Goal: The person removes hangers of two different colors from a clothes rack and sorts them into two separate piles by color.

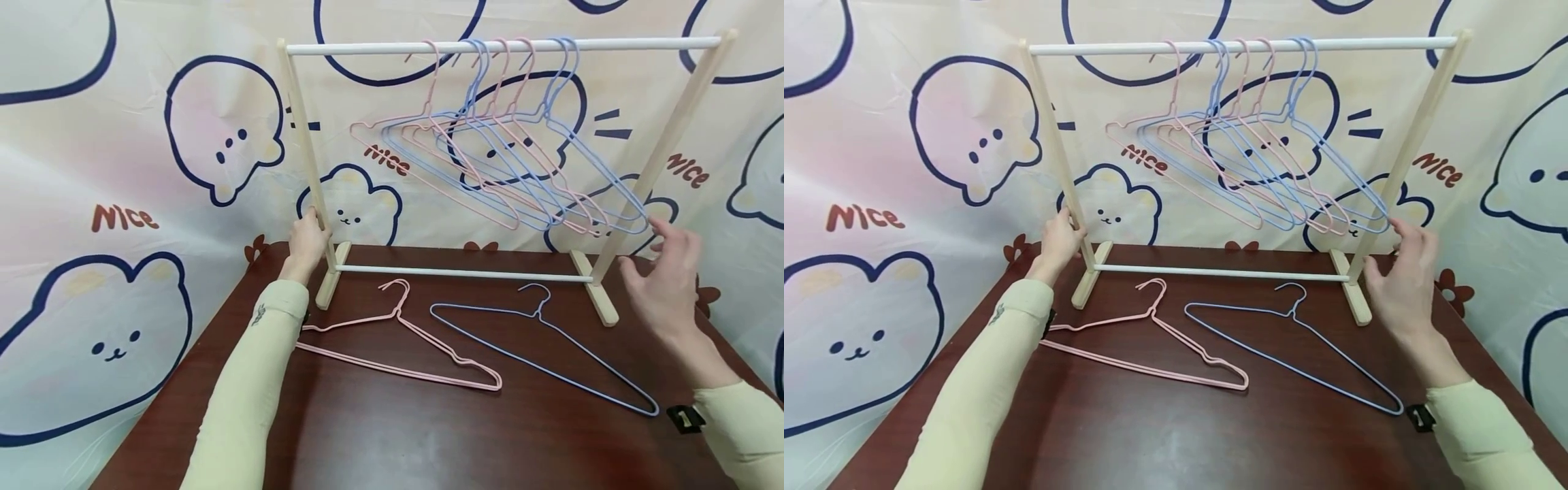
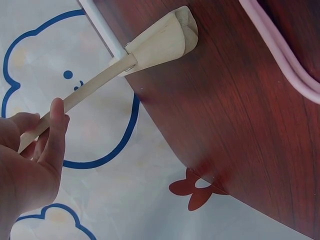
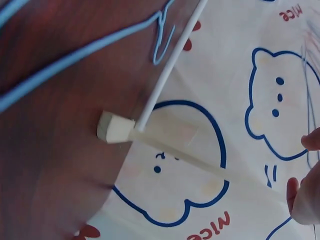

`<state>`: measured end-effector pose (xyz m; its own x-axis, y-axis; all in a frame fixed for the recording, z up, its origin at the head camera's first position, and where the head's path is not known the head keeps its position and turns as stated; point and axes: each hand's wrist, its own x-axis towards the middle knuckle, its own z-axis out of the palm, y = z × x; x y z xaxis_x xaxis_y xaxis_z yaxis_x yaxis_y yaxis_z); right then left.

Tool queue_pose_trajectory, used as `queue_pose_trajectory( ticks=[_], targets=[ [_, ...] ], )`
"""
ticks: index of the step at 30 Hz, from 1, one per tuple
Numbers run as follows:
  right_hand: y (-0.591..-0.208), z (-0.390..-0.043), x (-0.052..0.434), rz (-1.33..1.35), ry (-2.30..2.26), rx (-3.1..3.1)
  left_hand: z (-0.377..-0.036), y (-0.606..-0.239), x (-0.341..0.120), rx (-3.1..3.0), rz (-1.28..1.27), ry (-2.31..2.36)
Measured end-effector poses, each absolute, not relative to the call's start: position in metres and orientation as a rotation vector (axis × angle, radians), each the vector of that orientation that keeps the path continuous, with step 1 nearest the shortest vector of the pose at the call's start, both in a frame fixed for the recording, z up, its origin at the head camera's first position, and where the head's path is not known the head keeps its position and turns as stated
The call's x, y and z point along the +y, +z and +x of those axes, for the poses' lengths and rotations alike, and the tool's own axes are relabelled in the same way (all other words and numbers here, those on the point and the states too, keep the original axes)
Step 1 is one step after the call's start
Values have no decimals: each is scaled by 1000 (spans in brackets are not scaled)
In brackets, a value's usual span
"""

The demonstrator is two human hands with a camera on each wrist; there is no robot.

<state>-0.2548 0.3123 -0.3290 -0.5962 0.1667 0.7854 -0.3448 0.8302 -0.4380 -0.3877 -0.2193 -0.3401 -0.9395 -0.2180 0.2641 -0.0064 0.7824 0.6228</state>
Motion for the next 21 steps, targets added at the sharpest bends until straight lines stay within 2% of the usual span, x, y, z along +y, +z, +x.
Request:
queue_pose_trajectory(
  ticks=[7,14,21],
  targets=[
    [-311,-277,325,299,664,-2126,-389,-342,-217,-2652,172,-944],
    [-301,-297,328,345,664,-2205,-389,-343,-219,-2655,174,-950],
    [-299,-304,322,415,582,-2130,-391,-343,-217,-2649,177,-978]
  ],
)
